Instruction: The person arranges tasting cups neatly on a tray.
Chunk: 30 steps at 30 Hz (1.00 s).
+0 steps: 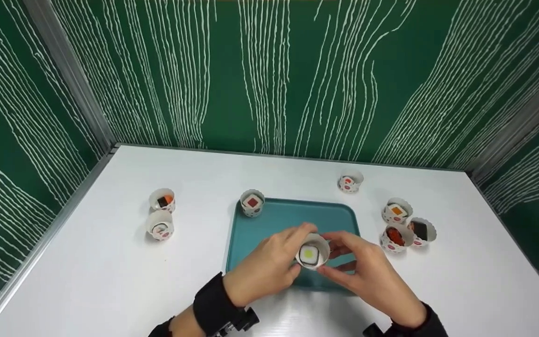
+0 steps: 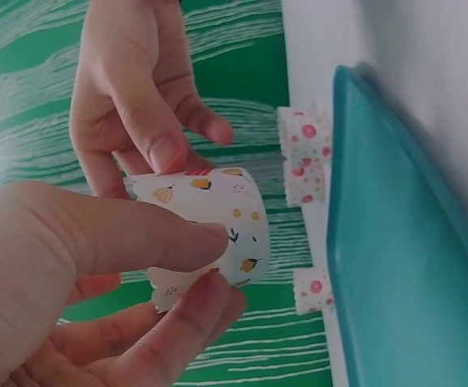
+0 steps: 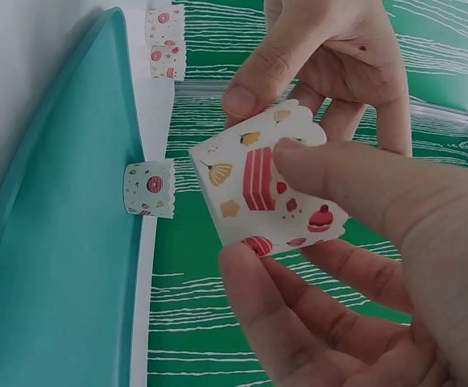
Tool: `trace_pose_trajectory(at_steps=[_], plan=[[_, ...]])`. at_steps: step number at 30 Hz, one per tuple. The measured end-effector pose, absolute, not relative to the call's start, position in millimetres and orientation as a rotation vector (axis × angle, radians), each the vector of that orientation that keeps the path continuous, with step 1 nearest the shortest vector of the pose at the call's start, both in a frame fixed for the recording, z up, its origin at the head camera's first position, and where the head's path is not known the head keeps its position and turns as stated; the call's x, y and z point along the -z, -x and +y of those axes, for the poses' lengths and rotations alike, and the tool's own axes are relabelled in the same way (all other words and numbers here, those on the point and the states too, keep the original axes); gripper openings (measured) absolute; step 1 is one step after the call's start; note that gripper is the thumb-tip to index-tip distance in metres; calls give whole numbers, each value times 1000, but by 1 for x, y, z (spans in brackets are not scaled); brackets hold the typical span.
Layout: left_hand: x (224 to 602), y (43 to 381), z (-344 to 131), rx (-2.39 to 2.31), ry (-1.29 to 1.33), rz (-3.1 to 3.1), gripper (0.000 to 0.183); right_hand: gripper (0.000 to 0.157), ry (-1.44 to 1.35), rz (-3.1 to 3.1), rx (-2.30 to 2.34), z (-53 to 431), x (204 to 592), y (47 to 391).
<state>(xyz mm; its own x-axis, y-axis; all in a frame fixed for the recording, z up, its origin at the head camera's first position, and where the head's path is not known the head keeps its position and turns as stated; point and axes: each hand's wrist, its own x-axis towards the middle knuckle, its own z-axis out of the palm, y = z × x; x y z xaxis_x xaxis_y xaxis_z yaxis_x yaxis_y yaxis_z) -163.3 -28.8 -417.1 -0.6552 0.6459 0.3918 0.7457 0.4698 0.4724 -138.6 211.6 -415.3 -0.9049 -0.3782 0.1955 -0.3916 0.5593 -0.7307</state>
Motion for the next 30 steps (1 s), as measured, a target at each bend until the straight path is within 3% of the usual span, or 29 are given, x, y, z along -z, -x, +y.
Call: trace_pose_trajectory(at_steps=[13, 30], plan=[[418, 162, -23, 1058, 1205, -2529, 52, 63, -687, -2753, -1309, 214, 419, 141], [425, 161, -18, 1140, 1265, -2423, 24, 63, -714, -2816, -1200, 214, 419, 138]])
